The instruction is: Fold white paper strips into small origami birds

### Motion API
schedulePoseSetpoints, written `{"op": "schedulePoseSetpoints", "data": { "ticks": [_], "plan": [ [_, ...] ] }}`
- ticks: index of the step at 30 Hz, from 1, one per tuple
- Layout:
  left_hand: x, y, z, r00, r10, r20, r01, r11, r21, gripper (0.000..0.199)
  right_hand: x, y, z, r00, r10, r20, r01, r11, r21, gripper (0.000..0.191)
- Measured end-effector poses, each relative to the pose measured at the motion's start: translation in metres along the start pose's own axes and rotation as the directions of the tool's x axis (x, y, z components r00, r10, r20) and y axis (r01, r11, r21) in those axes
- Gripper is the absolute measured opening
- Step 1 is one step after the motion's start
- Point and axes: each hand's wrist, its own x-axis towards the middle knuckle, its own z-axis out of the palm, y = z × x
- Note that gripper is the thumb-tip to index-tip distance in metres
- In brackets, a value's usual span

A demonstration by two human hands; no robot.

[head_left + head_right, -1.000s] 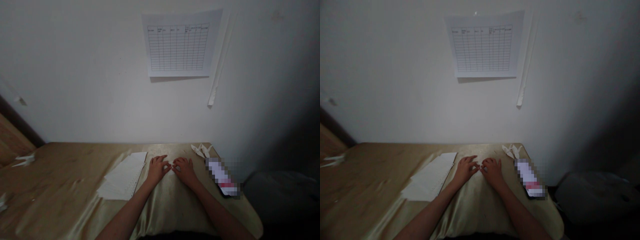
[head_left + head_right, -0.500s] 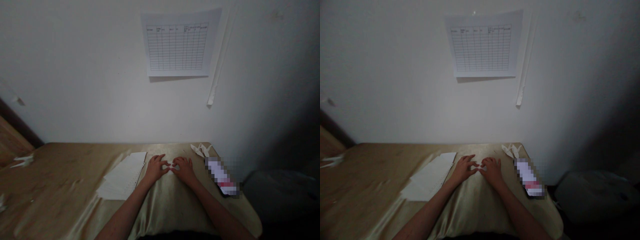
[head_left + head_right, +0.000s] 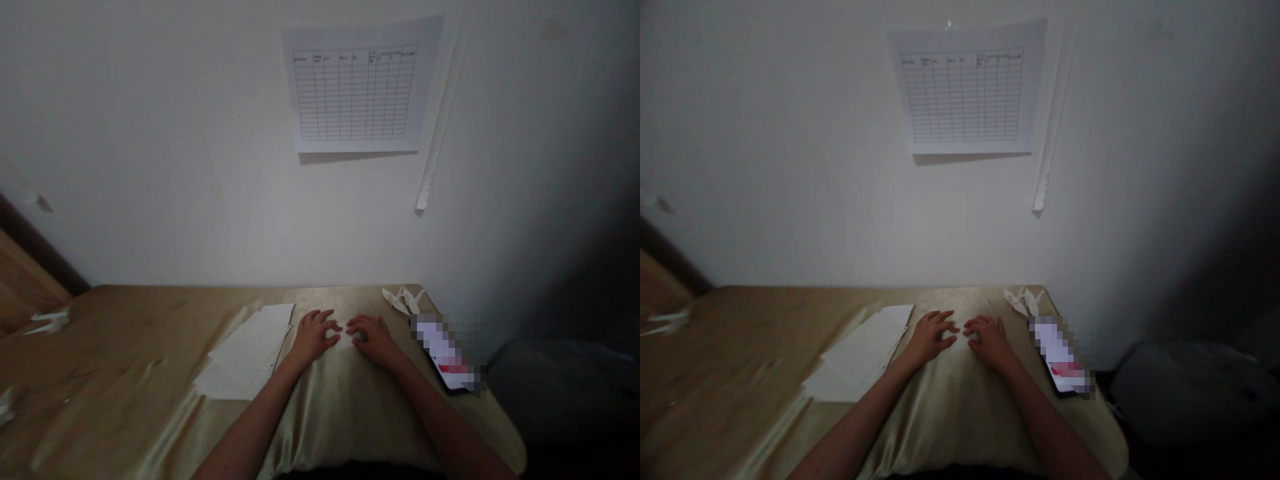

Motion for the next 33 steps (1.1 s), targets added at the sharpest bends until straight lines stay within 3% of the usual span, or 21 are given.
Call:
{"op": "schedulePoseSetpoints", "data": {
  "ticks": [12,23,29,33],
  "plan": [
    [0.000,-0.012,0.000,0.996,0.051,0.079,-0.050,0.999,-0.007,0.031,-0.002,0.011,-0.012,0.993,-0.047,0.104,0.039,0.996,0.076,0.048],
    [-0.006,-0.006,-0.004,0.999,0.026,0.042,-0.026,1.000,-0.009,0.032,-0.002,0.019,-0.018,0.982,-0.080,0.170,0.066,0.994,0.085,0.066],
    [-0.006,0.010,-0.004,0.999,-0.048,-0.022,0.047,0.998,-0.034,0.023,0.000,0.008,-0.009,0.996,-0.024,0.091,0.020,0.999,0.043,0.035],
    [-0.007,0.022,-0.002,0.995,-0.085,-0.052,0.085,0.996,-0.012,0.027,0.002,-0.004,0.002,1.000,-0.003,-0.003,0.003,0.999,-0.035,0.022]
  ]
}}
